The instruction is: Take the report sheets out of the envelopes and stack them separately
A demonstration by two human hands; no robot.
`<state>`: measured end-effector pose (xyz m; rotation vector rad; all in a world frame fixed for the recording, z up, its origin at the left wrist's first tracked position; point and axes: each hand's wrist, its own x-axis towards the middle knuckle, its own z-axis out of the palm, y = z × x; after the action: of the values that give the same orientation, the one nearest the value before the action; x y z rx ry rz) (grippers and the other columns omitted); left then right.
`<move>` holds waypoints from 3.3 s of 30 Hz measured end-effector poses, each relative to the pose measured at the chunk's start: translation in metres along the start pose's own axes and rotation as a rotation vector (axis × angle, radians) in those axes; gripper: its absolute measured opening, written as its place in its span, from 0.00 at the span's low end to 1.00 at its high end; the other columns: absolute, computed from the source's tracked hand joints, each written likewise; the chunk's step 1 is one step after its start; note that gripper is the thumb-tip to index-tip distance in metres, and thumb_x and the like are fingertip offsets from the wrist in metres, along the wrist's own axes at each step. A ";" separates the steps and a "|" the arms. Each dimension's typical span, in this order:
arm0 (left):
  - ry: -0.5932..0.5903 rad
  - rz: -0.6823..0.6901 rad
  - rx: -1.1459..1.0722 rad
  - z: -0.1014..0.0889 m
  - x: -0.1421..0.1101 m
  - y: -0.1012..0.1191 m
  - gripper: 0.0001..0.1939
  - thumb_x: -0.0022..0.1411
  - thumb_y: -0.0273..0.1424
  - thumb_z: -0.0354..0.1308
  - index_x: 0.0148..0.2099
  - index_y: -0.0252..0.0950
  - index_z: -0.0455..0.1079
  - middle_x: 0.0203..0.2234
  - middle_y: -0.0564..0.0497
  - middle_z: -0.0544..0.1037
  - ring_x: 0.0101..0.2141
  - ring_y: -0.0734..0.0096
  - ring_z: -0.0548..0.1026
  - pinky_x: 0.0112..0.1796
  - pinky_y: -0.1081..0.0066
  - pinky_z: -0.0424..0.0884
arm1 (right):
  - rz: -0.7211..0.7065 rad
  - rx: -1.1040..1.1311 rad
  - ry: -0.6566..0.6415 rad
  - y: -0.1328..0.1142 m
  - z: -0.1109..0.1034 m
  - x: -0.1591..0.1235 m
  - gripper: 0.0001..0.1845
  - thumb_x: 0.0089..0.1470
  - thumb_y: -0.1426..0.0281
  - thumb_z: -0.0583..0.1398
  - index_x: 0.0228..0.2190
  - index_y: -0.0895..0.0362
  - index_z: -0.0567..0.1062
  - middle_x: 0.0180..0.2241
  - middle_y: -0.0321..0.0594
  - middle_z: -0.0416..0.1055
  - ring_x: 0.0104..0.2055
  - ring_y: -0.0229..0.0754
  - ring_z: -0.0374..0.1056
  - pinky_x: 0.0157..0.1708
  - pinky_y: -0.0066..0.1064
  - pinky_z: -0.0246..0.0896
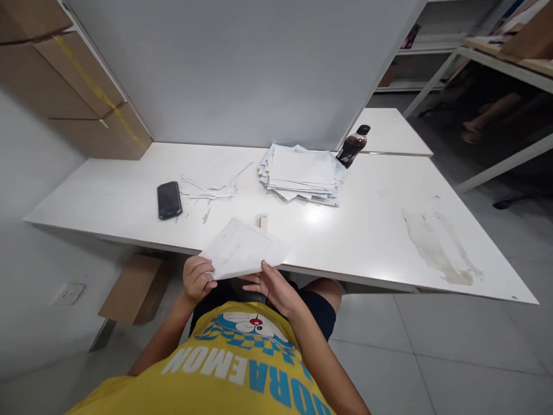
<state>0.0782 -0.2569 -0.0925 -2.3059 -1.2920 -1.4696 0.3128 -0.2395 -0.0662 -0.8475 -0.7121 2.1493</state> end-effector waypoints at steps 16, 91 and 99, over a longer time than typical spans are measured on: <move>0.565 -0.918 -0.376 0.019 -0.046 0.021 0.21 0.70 0.48 0.42 0.57 0.47 0.64 0.57 0.45 0.71 0.57 0.64 0.70 0.56 0.61 0.67 | -0.120 0.135 0.388 0.032 0.015 0.027 0.33 0.43 0.66 0.71 0.53 0.52 0.73 0.46 0.40 0.79 0.51 0.52 0.72 0.53 0.47 0.70; -0.315 -0.688 -0.654 0.079 -0.004 0.020 0.24 0.67 0.34 0.52 0.64 0.40 0.61 0.36 0.48 0.79 0.30 0.72 0.77 0.34 0.71 0.74 | -0.225 -0.425 0.698 -0.018 -0.125 -0.101 0.44 0.46 0.66 0.66 0.64 0.49 0.60 0.54 0.44 0.74 0.53 0.50 0.70 0.51 0.44 0.66; -0.427 -0.141 -0.173 0.086 0.036 0.023 0.24 0.68 0.32 0.47 0.65 0.35 0.60 0.59 0.39 0.69 0.61 0.54 0.65 0.59 0.55 0.63 | -0.332 -0.414 0.761 -0.019 -0.132 -0.086 0.42 0.44 0.68 0.64 0.62 0.52 0.64 0.52 0.45 0.75 0.54 0.52 0.70 0.51 0.45 0.65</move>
<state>0.1597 -0.2069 -0.1016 -2.8079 -1.5058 -1.2052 0.4642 -0.2645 -0.1070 -1.5210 -0.8151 1.2447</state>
